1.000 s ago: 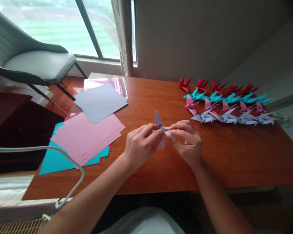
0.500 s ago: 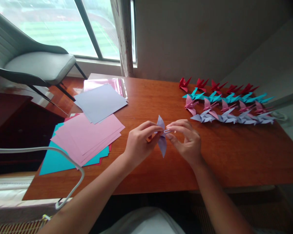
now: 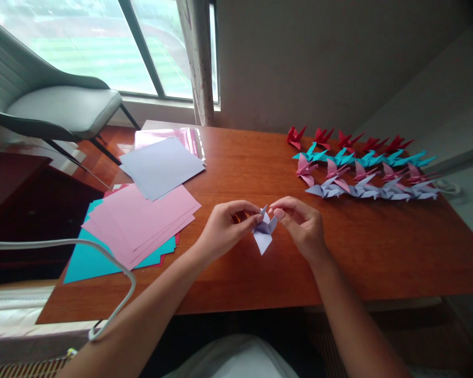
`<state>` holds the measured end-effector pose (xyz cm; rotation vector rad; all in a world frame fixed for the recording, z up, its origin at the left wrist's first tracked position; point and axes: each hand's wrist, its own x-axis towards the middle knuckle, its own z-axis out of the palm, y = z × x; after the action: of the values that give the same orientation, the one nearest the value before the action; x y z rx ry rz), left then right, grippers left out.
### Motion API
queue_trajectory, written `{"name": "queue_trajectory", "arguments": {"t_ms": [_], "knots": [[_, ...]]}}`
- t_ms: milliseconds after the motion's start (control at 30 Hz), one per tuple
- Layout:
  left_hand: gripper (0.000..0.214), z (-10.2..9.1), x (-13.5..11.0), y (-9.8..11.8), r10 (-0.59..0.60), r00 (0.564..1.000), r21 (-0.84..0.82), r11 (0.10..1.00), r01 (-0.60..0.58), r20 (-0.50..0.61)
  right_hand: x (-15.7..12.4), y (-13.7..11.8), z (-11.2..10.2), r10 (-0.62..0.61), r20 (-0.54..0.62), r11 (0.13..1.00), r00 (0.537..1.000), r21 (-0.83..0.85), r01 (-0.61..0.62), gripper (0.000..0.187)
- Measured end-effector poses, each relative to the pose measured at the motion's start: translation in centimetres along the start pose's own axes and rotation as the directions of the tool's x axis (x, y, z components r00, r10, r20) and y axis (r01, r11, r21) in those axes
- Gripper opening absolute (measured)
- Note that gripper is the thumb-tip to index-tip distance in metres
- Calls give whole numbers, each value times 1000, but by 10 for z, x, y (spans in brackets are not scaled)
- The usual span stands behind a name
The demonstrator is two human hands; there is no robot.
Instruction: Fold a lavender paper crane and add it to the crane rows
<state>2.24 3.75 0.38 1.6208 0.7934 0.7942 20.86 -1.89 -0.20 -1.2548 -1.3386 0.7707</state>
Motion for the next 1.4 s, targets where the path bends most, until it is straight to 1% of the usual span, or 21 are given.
{"name": "queue_trajectory", "arguments": {"t_ms": [100, 167, 233, 300, 433, 567, 833, 967, 1067, 1300, 1400], "knots": [[24, -1, 0, 4, -95, 993, -163, 981, 106, 76, 0, 2, -2, 79, 59, 980, 995, 176, -88, 13], [24, -1, 0, 8, -177, 978, -259, 945, 200, 111, 0, 2, -4, 100, 99, 965, 990, 232, -121, 13], [24, -1, -1, 13, -250, 959, -319, 905, 281, 133, 0, 3, -5, 109, 122, 956, 987, 258, -138, 12], [24, -2, 0, 16, -297, 944, -354, 876, 328, 142, 0, 3, -6, 111, 125, 951, 986, 274, -142, 12], [27, -3, 0, 17, -342, 929, -408, 835, 368, 138, 0, 3, -8, 102, 112, 942, 988, 308, -132, 9], [29, -5, 1, 16, -357, 921, -414, 823, 390, 158, -1, 2, -8, 91, 144, 935, 985, 327, -134, 3], [30, -7, 1, 17, -375, 895, -439, 780, 445, 240, -1, -4, -9, 79, 216, 927, 973, 343, -151, 5], [30, -7, 1, 16, -370, 889, -446, 770, 457, 271, -1, -3, -10, 77, 255, 909, 964, 379, -173, 7], [30, -7, 1, 15, -374, 882, -451, 760, 468, 285, -1, -2, -10, 69, 269, 899, 961, 402, -177, 5], [29, -8, 1, 9, -335, 877, -462, 753, 470, 346, -1, -3, -10, 70, 308, 904, 949, 382, -191, 3], [28, -8, 2, 8, -327, 879, -469, 752, 464, 346, -1, -4, -10, 69, 308, 907, 949, 377, -188, 3]]}}
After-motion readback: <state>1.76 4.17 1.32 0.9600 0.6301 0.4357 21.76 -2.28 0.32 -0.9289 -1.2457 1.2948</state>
